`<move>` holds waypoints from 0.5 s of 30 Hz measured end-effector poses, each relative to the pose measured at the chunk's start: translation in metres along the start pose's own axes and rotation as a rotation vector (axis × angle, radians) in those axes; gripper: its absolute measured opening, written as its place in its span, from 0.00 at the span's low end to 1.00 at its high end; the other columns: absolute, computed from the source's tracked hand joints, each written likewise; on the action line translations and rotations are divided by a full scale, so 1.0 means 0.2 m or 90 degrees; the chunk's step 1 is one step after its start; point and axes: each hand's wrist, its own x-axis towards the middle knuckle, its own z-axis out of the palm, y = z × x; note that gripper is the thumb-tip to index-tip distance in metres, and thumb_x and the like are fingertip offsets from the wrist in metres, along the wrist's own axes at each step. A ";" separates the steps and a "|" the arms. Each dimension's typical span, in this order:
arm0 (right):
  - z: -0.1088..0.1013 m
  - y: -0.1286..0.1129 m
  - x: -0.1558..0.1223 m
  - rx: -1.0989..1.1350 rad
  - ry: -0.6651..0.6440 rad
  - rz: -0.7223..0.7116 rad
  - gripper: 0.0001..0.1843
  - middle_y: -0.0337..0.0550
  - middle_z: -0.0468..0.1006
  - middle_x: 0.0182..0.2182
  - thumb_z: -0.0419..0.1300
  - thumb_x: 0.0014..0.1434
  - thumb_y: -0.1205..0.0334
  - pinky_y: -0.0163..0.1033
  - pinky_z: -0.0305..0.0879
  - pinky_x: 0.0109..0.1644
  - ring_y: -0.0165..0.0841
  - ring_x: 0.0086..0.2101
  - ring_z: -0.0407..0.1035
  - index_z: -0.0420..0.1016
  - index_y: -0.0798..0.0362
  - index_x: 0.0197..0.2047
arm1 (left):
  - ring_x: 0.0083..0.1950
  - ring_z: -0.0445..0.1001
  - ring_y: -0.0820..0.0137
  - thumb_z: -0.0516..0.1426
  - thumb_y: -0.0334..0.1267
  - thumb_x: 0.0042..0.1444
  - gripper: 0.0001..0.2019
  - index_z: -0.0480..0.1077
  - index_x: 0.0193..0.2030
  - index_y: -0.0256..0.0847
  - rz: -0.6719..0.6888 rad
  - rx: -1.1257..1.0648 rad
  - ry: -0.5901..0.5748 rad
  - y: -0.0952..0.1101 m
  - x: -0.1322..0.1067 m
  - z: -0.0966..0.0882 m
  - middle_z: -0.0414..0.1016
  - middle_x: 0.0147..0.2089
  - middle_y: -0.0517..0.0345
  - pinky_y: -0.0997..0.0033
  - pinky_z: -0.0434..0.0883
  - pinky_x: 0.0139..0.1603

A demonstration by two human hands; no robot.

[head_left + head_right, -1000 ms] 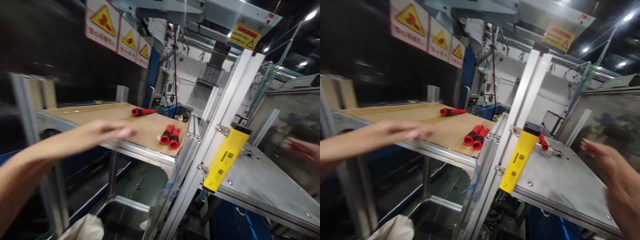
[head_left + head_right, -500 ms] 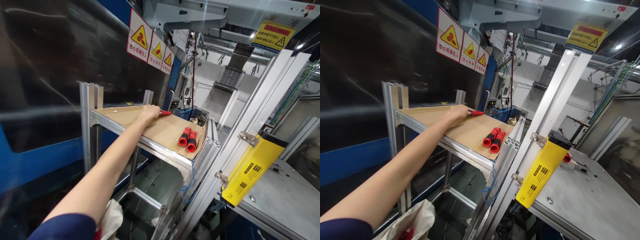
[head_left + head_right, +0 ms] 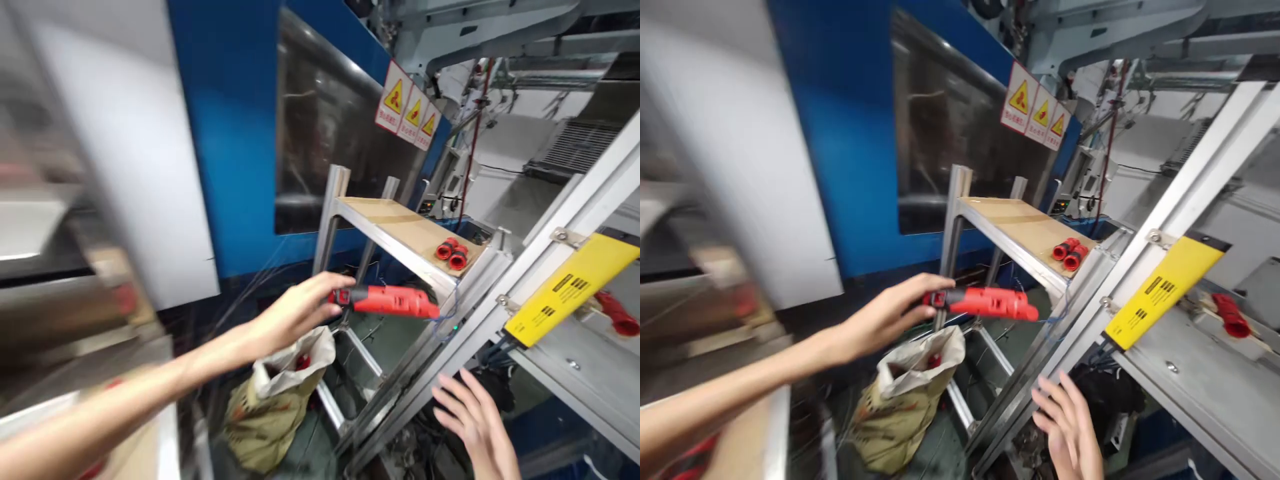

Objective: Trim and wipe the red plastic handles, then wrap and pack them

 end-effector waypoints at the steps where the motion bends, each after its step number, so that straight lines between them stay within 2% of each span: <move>1: 0.08 0.01 0.01 0.123 -0.031 0.035 0.39 0.54 0.76 0.56 0.57 0.58 0.32 0.57 0.74 0.51 0.50 0.52 0.74 0.60 0.42 0.66 | 0.55 0.73 0.64 0.50 0.42 0.67 0.17 0.66 0.60 0.42 -0.003 0.015 -0.006 0.08 -0.15 0.03 0.74 0.56 0.49 0.66 0.70 0.57; 3: 0.23 0.01 0.00 0.311 -0.096 0.102 0.43 0.55 0.72 0.59 0.62 0.54 0.32 0.59 0.71 0.54 0.51 0.54 0.73 0.58 0.43 0.67 | 0.56 0.73 0.63 0.50 0.41 0.67 0.17 0.66 0.61 0.44 -0.035 0.042 -0.001 0.23 -0.42 0.09 0.75 0.56 0.48 0.64 0.70 0.58; 4: 0.29 0.00 -0.02 0.352 -0.130 0.122 0.42 0.54 0.73 0.59 0.63 0.55 0.34 0.59 0.71 0.55 0.50 0.53 0.73 0.59 0.43 0.66 | 0.55 0.73 0.61 0.50 0.42 0.67 0.17 0.67 0.60 0.45 -0.060 0.052 0.009 0.30 -0.54 0.12 0.75 0.55 0.48 0.62 0.70 0.58; 7: 0.42 0.01 -0.16 0.383 -0.191 0.160 0.29 0.48 0.77 0.54 0.62 0.61 0.41 0.53 0.72 0.56 0.42 0.52 0.75 0.66 0.43 0.60 | 0.53 0.73 0.58 0.52 0.44 0.66 0.19 0.69 0.61 0.47 -0.178 0.048 0.039 0.49 -0.84 0.19 0.76 0.53 0.47 0.58 0.69 0.58; 9: 0.46 0.02 -0.26 0.375 -0.209 0.184 0.22 0.42 0.81 0.48 0.63 0.62 0.45 0.45 0.75 0.51 0.37 0.46 0.77 0.70 0.44 0.56 | 0.53 0.73 0.56 0.55 0.47 0.64 0.20 0.70 0.60 0.47 -0.281 0.021 0.060 0.60 -1.01 0.22 0.76 0.53 0.46 0.57 0.69 0.57; 12: 0.49 0.03 -0.35 0.366 -0.255 0.232 0.22 0.37 0.82 0.41 0.66 0.59 0.46 0.38 0.78 0.42 0.32 0.37 0.79 0.71 0.45 0.52 | 0.52 0.73 0.56 0.58 0.50 0.61 0.21 0.71 0.58 0.47 -0.418 -0.051 0.105 0.74 -1.21 0.25 0.76 0.53 0.47 0.56 0.68 0.56; 14: 0.51 0.02 -0.38 0.360 -0.302 0.254 0.24 0.37 0.83 0.39 0.68 0.57 0.46 0.36 0.79 0.38 0.32 0.36 0.79 0.72 0.47 0.52 | 0.57 0.71 0.55 0.60 0.51 0.58 0.25 0.68 0.61 0.48 -0.482 -0.174 0.151 0.80 -1.32 0.28 0.74 0.57 0.47 0.56 0.66 0.60; 15: 0.53 0.02 -0.39 0.357 -0.332 0.261 0.25 0.38 0.83 0.39 0.69 0.55 0.46 0.36 0.79 0.36 0.33 0.35 0.79 0.72 0.47 0.52 | 0.59 0.70 0.55 0.61 0.53 0.57 0.29 0.65 0.64 0.49 -0.507 -0.285 0.173 0.83 -1.36 0.29 0.71 0.61 0.47 0.54 0.65 0.61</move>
